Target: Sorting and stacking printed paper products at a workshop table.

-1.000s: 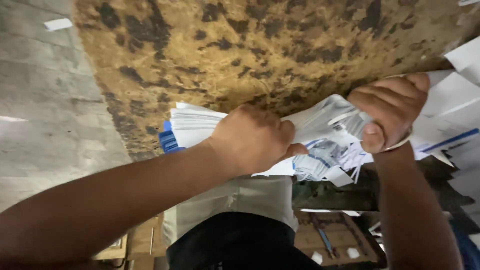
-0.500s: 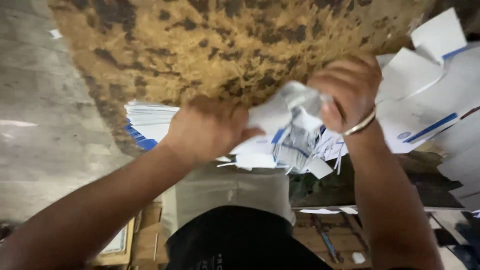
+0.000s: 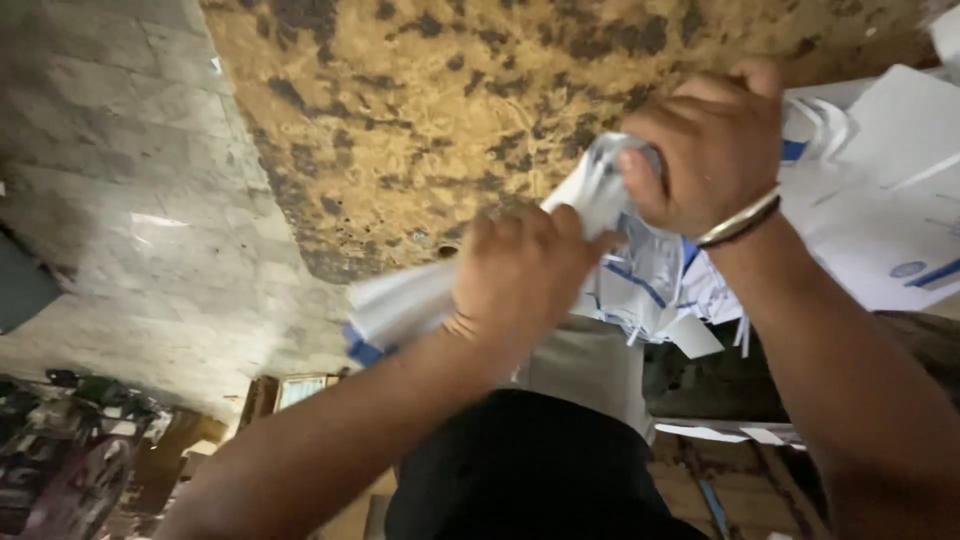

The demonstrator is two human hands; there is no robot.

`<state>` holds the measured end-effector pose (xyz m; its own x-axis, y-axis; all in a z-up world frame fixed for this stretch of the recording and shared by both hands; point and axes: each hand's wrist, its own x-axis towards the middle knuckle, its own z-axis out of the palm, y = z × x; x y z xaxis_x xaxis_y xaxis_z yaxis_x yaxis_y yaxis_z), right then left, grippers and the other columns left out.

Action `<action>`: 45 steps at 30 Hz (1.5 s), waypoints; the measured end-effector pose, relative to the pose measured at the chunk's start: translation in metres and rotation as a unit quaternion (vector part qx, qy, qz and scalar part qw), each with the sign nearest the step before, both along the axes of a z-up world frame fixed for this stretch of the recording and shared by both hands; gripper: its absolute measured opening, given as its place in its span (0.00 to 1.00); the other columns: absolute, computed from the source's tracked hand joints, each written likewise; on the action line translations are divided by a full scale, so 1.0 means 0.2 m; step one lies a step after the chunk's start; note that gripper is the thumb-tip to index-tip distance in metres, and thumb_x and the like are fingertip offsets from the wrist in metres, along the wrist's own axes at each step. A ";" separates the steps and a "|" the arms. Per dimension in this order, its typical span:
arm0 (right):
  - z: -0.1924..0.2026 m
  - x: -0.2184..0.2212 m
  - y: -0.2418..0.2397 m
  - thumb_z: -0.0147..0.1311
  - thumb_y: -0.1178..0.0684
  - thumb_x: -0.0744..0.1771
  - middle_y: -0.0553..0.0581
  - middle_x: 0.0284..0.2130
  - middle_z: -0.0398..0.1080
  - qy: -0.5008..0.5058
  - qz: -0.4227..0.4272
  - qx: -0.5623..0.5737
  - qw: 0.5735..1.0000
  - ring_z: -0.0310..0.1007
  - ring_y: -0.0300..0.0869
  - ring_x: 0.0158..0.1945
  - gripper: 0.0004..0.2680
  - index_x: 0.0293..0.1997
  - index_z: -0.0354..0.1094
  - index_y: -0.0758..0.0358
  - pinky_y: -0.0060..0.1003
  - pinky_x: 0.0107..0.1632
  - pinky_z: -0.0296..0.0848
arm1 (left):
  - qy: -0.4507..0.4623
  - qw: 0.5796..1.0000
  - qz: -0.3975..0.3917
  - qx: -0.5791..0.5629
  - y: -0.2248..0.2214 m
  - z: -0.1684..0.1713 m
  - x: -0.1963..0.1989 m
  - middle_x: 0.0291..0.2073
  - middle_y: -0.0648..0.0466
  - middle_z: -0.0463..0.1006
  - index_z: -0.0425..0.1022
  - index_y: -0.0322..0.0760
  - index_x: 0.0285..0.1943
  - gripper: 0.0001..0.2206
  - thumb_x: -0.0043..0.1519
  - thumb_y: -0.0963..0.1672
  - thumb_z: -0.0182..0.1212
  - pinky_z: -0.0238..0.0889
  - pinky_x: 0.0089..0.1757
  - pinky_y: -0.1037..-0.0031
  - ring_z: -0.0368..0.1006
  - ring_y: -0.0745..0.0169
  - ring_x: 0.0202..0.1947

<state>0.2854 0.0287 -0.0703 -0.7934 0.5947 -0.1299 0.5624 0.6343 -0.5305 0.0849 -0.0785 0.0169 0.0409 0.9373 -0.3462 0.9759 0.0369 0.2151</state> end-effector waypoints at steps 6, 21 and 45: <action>-0.05 0.07 0.00 0.28 0.35 0.73 0.53 0.23 0.73 0.078 0.023 0.028 0.996 0.65 0.44 0.31 0.27 0.38 0.82 0.56 0.45 0.58 0.53 | -0.151 0.988 -0.015 -0.022 0.02 0.00 -0.15 0.16 0.56 0.72 0.66 0.44 0.24 0.25 0.66 0.59 0.56 0.67 0.32 0.66 0.71 0.60 0.18; -0.08 0.18 0.05 0.26 0.32 0.72 0.62 0.19 0.73 0.162 0.065 -0.004 0.985 0.66 0.50 0.24 0.31 0.28 0.78 0.66 0.45 0.53 0.57 | -0.386 0.921 -0.043 0.031 -0.15 -0.03 -0.51 0.21 0.59 0.66 0.65 0.45 0.28 0.23 0.66 0.59 0.63 0.57 0.28 0.66 0.67 0.61 0.22; -0.13 -0.01 -1.10 0.19 0.23 0.71 0.65 0.80 0.28 -0.366 -0.499 0.073 0.782 0.25 0.56 0.82 0.34 0.83 0.27 0.55 0.54 0.82 0.30 | -0.092 0.986 -0.103 -0.094 -0.17 0.27 -0.30 0.17 0.55 0.74 0.74 0.45 0.27 0.26 0.65 0.62 0.49 0.65 0.23 0.66 0.72 0.57 0.18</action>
<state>0.2839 -0.1904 -0.0971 0.3319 0.9208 -0.2050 0.9347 -0.2917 0.2029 0.0254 -0.1132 0.0715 0.3022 0.8226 -0.4817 0.9121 -0.1026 0.3970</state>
